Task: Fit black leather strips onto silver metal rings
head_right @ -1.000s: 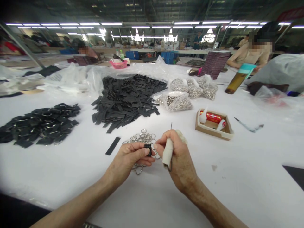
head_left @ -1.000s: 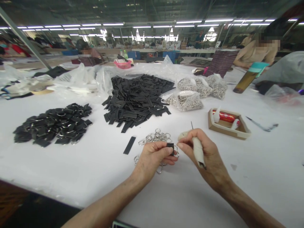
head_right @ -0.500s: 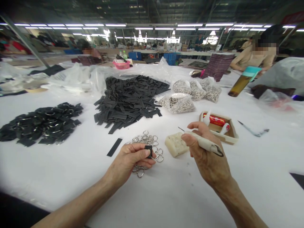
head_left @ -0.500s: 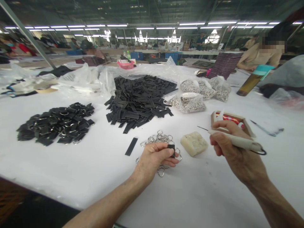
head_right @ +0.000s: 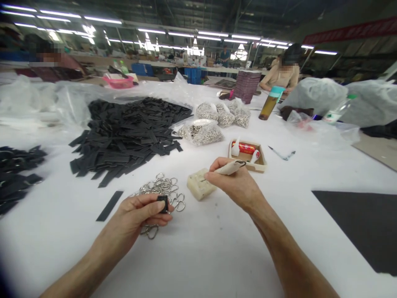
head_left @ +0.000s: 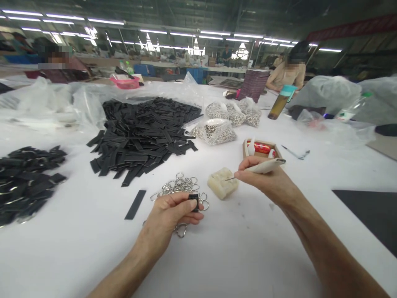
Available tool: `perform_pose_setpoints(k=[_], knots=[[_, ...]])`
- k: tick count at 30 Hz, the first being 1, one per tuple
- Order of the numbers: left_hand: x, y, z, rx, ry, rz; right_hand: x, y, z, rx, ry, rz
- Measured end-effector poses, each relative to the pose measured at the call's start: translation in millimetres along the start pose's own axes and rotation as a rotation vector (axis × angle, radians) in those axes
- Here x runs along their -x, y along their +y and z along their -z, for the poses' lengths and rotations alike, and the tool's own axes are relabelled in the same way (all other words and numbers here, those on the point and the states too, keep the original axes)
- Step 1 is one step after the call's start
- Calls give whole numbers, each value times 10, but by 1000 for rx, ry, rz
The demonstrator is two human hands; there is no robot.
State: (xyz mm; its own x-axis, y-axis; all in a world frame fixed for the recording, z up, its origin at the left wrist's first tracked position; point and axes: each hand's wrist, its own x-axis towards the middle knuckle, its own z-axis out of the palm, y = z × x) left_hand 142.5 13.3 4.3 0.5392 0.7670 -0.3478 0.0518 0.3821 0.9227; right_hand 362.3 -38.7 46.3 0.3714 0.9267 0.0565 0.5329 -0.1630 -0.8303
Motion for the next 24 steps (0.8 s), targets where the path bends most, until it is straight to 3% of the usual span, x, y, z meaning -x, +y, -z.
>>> perform_pose_setpoints(k=[9,24], knots=[[26,23,-23,-14,10,12,15,-54,-166,101,3,-98],[32,17,-17,-36,-45,15,23,-10,-197,140,-5,-85]])
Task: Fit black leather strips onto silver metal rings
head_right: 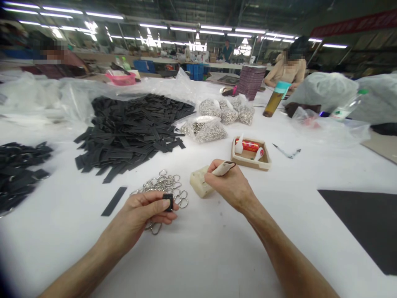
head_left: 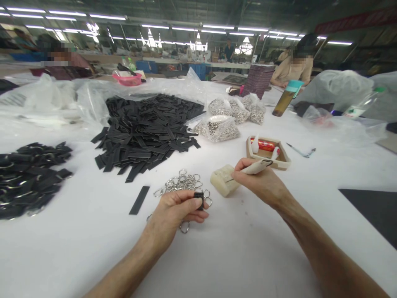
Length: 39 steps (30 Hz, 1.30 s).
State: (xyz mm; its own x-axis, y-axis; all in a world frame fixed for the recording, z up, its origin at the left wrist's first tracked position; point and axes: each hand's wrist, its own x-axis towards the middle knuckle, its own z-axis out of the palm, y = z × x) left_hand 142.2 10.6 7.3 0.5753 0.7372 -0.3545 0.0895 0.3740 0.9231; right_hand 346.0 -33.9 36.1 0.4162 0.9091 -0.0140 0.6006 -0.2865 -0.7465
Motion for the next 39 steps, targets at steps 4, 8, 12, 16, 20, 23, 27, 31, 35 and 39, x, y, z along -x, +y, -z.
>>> perform_pose_setpoints(k=[4,8,12,16,20,23,27,31,35,39], knots=[[8,-14,-3,13,0,-13,33,1,114,-97,55,65],[14,-20,-26,16,-18,-28,77,-28,132,-484,-77,70],[26,-15,-60,14,-4,-41,151,-103,38,-675,-190,65],[36,-17,-72,-20,-14,-52,182,-132,-52,-673,-229,54],[31,-35,-62,-64,-50,-70,178,-108,-92,-626,-249,66],[28,-45,-62,-74,-69,-75,176,-104,-106,-603,-262,66],[36,-42,-76,-84,-80,-67,170,-106,-131,-578,-289,63],[38,-46,-85,-88,-88,-54,164,-87,-155,-536,-304,93],[35,-52,-83,-92,-96,-48,155,-61,-165,-525,-309,82],[40,-34,-85,-134,-80,-24,134,-39,-186,-533,-331,90]])
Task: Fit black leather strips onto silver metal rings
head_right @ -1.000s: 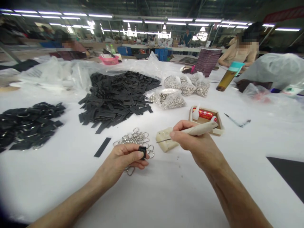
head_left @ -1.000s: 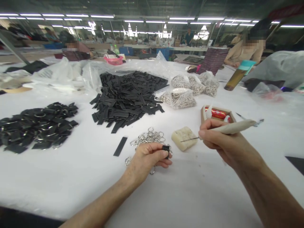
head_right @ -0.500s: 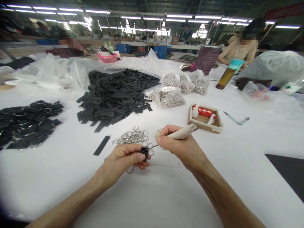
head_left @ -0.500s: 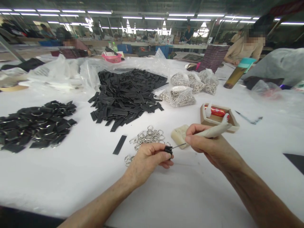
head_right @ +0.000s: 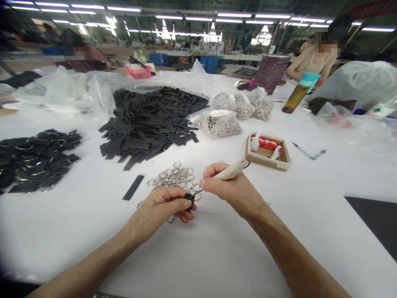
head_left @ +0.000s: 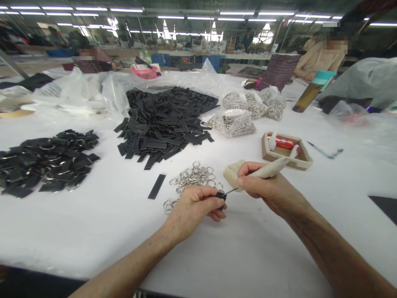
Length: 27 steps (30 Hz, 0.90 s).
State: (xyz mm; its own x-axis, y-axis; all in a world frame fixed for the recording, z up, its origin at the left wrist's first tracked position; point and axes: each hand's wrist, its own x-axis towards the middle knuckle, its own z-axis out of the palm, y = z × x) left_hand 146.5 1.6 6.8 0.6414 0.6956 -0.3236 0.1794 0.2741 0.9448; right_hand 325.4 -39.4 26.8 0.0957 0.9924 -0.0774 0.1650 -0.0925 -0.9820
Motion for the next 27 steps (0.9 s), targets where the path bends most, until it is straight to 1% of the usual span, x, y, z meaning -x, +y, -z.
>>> perform_pose_setpoints(k=[2,4,9,12,15,17,19,21,24,27], knots=[[7,13,-1,-7,13,9,-12,20,-21,-21,-14,0],[15,24,2,-11,22,27,-17,38,-59,-55,3,9],[19,38,31,-48,40,81,17,19,-126,-113,152,44],[14,42,40,-13,57,88,47,-47,-58,-184,221,106],[11,42,31,62,65,80,56,-97,50,-258,256,176],[8,36,27,98,64,74,51,-99,95,-255,280,193],[-1,27,36,123,58,67,47,-84,100,-162,312,210],[-18,15,58,144,56,60,52,-68,69,15,333,246],[-37,-6,96,171,89,40,92,-39,-15,293,332,371],[-8,-44,86,241,117,19,160,69,-88,441,315,507]])
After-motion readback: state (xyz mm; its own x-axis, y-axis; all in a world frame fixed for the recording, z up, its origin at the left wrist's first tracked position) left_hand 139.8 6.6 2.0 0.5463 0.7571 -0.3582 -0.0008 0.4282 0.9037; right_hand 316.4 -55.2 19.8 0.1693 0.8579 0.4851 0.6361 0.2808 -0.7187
